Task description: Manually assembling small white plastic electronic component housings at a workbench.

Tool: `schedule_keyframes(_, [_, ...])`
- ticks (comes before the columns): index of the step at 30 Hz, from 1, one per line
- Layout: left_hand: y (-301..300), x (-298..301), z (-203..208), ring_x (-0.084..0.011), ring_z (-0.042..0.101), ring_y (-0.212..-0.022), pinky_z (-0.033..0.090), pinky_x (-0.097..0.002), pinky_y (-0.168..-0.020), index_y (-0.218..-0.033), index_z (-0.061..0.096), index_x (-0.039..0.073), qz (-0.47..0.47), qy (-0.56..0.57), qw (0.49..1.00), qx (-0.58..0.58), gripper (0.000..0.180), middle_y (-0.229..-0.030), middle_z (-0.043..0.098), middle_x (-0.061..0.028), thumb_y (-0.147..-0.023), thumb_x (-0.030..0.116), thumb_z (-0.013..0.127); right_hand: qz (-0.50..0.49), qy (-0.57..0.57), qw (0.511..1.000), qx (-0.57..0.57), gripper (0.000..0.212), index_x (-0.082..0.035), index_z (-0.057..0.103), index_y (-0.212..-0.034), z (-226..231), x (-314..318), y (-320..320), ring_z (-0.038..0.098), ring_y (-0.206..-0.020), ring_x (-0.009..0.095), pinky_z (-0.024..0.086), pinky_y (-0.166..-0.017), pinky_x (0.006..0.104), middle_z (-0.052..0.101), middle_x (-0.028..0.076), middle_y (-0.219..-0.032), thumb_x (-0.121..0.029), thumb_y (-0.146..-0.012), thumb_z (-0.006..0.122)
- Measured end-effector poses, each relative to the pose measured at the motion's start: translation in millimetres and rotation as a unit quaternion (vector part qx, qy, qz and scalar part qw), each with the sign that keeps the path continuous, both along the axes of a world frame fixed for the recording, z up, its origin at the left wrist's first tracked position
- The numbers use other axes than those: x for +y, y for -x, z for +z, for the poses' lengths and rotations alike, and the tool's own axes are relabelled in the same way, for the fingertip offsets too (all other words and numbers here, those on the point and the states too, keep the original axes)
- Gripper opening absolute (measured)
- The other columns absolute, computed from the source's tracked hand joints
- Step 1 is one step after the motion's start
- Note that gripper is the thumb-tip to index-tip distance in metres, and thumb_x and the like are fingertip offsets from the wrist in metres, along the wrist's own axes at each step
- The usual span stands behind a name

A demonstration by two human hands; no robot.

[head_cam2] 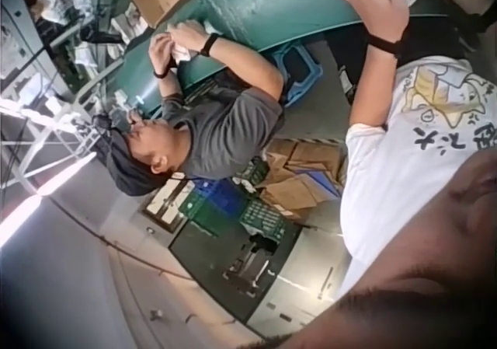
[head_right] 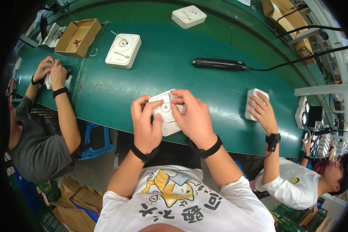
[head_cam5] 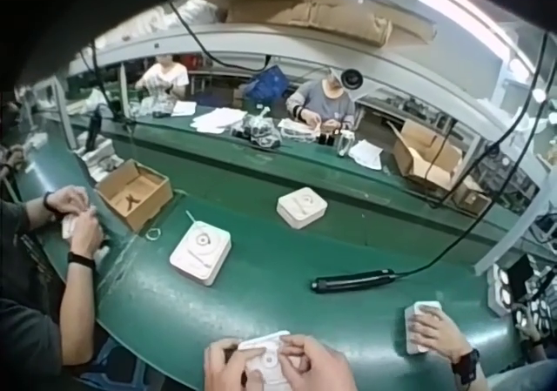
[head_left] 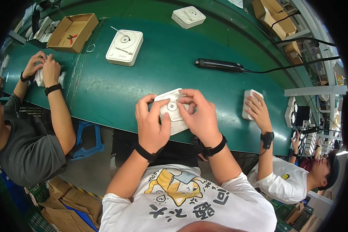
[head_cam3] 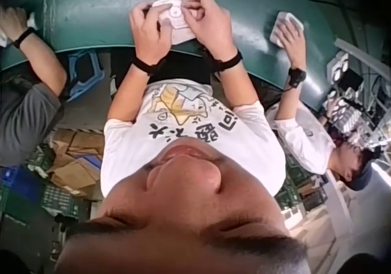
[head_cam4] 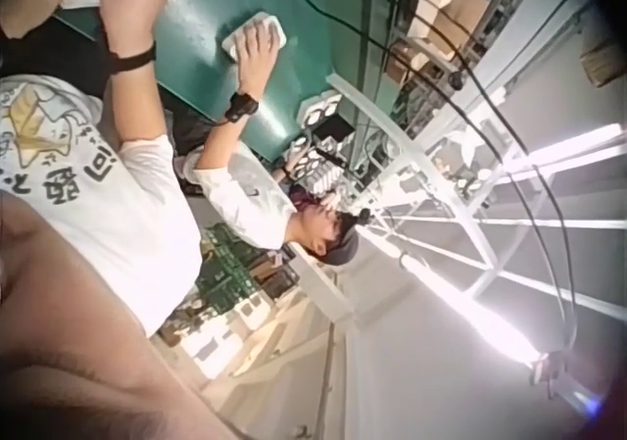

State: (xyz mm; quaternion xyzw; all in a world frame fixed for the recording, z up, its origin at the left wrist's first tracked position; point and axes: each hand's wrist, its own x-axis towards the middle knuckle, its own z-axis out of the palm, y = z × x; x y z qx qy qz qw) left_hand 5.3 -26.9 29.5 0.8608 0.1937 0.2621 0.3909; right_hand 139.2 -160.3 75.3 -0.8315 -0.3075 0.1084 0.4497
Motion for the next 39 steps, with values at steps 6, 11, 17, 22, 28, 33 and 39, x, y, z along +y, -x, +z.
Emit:
schedule_keyframes(6, [-37, 31, 0, -0.0351, 0.072, -0.127, 0.058, -0.0445, -0.107, -0.121, 0.088, 0.006, -0.070, 0.080, 0.992, -0.067, 0.023, -0.138, 0.071, -0.0181, -0.098, 0.009, 0.090, 0.028, -0.020, 0.994, -0.107, 0.041, -0.008, 0.081, -0.137, -14, -3, 0, 0.067, -0.069, 0.012, 0.056, -0.065, 0.0298, 0.090, 0.005, -0.111, 0.000, -0.098, 0.089])
schedule_keyframes(11, [-28, 46, -3, -0.0332, 0.075, -0.114, 0.060, -0.0452, -0.101, -0.109, 0.089, 0.006, -0.079, 0.095, 0.990, -0.073, 0.015, -0.122, 0.077, -0.0116, -0.095, 0.009, 0.093, 0.056, -0.033, 0.990, -0.127, 0.034, -0.009, 0.084, -0.131, -17, -6, -3, 0.066, -0.070, 0.014, 0.056, -0.067, 0.0324, 0.090, 0.003, -0.108, 0.001, -0.098, 0.086])
schedule_keyframes(17, [-6, 54, 4, -0.0340, 0.075, -0.115, 0.060, -0.0458, -0.102, -0.108, 0.088, 0.006, -0.067, 0.093, 0.993, -0.039, 0.015, -0.128, 0.079, -0.0128, -0.095, 0.010, 0.094, 0.110, -0.022, 0.983, -0.146, 0.034, -0.012, 0.086, -0.124, -22, -10, -16, 0.068, -0.073, 0.020, 0.059, -0.071, 0.0362, 0.086, 0.003, -0.100, 0.005, -0.095, 0.080])
schedule_keyframes(22, [9, 48, 19, -0.0366, 0.074, -0.129, 0.059, -0.0467, -0.110, -0.104, 0.086, 0.004, -0.082, 0.079, 0.993, -0.024, 0.012, -0.141, 0.079, -0.0160, -0.094, 0.008, 0.094, 0.167, -0.012, 0.962, -0.217, 0.037, -0.016, 0.085, -0.124, -22, -9, -22, 0.072, -0.080, 0.026, 0.061, -0.077, 0.0415, 0.082, 0.001, -0.098, 0.002, -0.091, 0.078])
schedule_keyframes(28, [20, 42, 3, -0.0419, 0.067, -0.152, 0.055, -0.0513, -0.122, -0.117, 0.085, 0.005, -0.138, 0.054, 0.986, -0.077, 0.032, -0.153, 0.077, -0.0181, -0.089, 0.013, 0.098, 0.202, 0.036, 0.945, -0.256, 0.043, -0.014, 0.085, -0.125, -8, -7, -17, 0.070, -0.084, 0.029, 0.061, -0.077, 0.0431, 0.083, 0.005, -0.104, 0.006, -0.088, 0.075])
schedule_keyframes(33, [25, 24, 1, -0.0434, 0.057, -0.165, 0.050, -0.0557, -0.128, -0.150, 0.072, 0.009, -0.131, 0.029, 0.989, -0.057, 0.079, -0.158, 0.075, -0.0167, -0.079, 0.022, 0.105, 0.206, 0.057, 0.946, -0.244, 0.039, -0.014, 0.085, -0.124, -3, -11, -19, 0.071, -0.089, 0.030, 0.060, -0.083, 0.0446, 0.082, 0.004, -0.107, 0.004, -0.090, 0.077])
schedule_keyframes(39, [25, 28, -20, -0.0436, 0.055, -0.166, 0.050, -0.0590, -0.124, -0.167, 0.061, 0.012, -0.142, -0.054, 0.986, -0.064, 0.107, -0.166, 0.070, -0.0091, -0.073, 0.030, 0.110, 0.118, 0.060, 0.965, -0.226, 0.022, -0.010, 0.084, -0.110, 14, 4, 23, 0.070, -0.120, 0.038, 0.059, -0.107, 0.0487, 0.080, 0.015, -0.134, -0.010, -0.089, 0.090])
